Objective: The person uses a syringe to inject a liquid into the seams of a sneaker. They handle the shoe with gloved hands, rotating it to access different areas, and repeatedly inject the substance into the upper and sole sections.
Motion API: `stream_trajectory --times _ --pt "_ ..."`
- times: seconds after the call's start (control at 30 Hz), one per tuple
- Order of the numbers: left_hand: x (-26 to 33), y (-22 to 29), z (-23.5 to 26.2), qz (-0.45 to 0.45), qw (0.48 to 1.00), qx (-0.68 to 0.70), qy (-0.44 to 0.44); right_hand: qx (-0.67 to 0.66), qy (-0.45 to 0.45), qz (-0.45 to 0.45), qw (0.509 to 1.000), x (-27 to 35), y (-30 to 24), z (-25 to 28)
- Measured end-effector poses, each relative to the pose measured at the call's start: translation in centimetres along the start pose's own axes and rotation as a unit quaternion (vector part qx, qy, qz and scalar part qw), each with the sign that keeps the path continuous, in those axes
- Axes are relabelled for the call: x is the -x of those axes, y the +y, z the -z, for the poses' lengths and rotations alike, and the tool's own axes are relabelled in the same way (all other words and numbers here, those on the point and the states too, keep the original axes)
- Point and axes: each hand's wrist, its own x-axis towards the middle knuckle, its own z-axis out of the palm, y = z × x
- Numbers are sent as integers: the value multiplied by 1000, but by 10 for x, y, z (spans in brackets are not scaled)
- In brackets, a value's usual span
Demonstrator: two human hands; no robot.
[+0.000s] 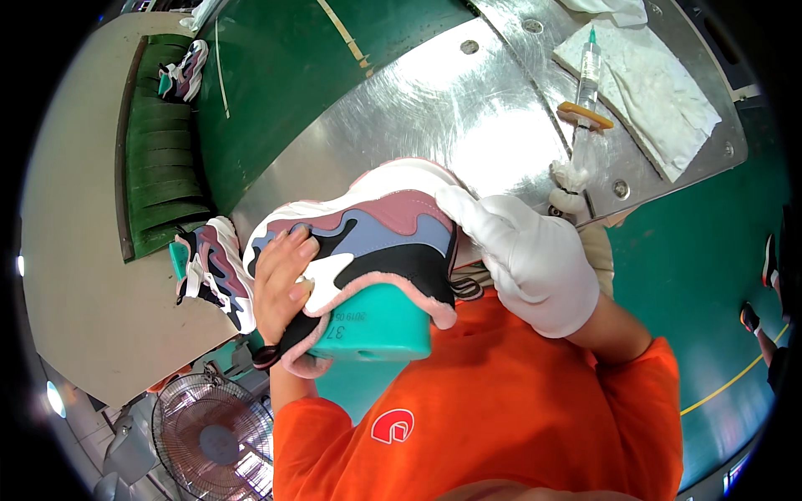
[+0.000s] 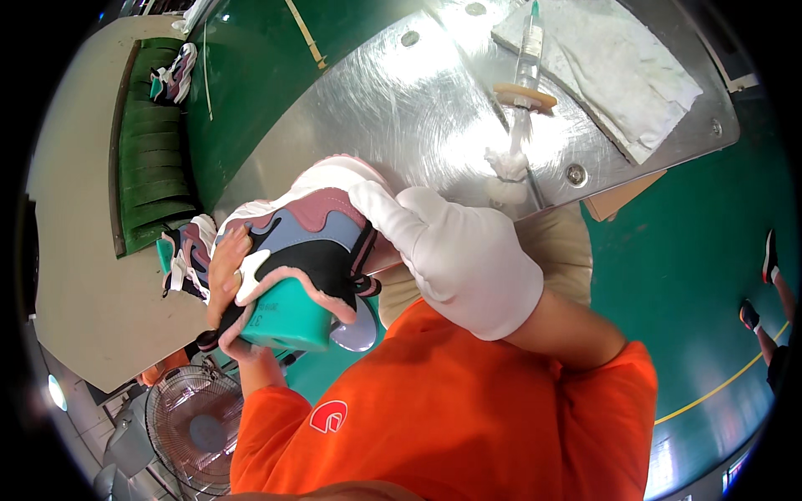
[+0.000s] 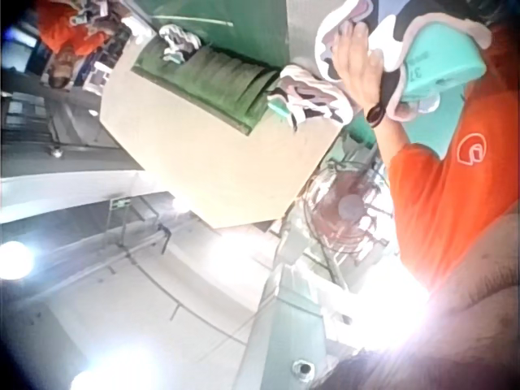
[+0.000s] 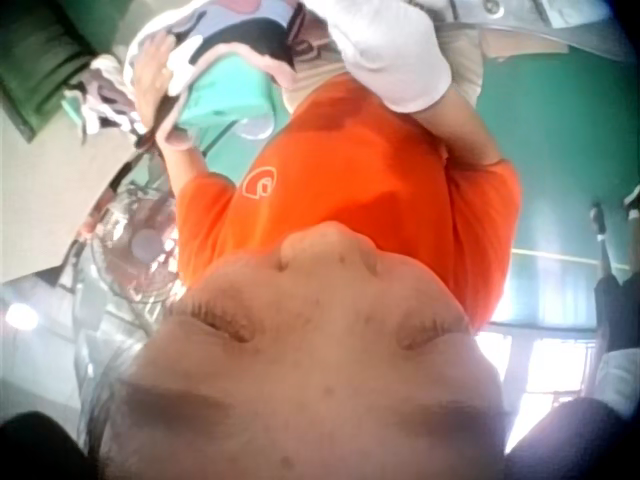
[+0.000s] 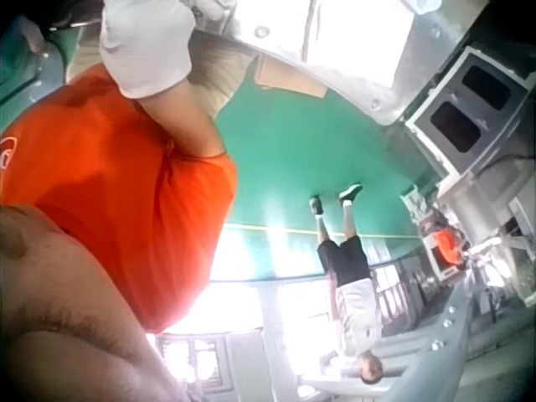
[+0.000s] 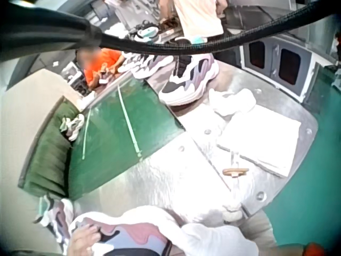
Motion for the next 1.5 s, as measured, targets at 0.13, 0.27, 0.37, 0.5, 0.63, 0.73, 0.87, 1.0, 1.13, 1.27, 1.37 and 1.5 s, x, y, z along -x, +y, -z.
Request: stream_trajectory --times 0.13,0.27,0.37,0.5,0.63,0.73,0.87,1.0,1.13,1.27,1.37,1.5 --pt "-10 8 -3 33 998 36 28 -11 -6 -13 1000 6 0 1" --pt "-15 13 -4 25 998 49 39 -28 9 -14 999 12 1 6" --pt "-7 2 -4 19 999 37 30 -41 70 -17 997 16 0 -1" --pt "-5 -1 -8 15 998 39 41 -27 82 -33 996 5 -1 -3" --pt "-5 0 -12 21 997 43 53 -17 61 -2 998 0 5 -4" --pt "-14 3 -8 46 997 59 29 -42 66 2 997 -2 9 -6" --pt "4 -6 1 0 1000 18 2 -60 62 28 996 -1 10 -8" --pt "-1 4 -7 26 998 38 38 -86 70 38 993 -2 11 -8" --pt "-8 6 -13 38 987 131 87 -102 72 42 991 -1 14 -8" --pt "-10 9 -8 82 985 140 62 -11 44 40 998 3 9 13" --pt "-4 -2 -13 71 980 168 80 87 133 39 987 5 3 39" --pt "-7 -10 -13 29 983 169 72 226 129 -99 960 -11 -1 67"
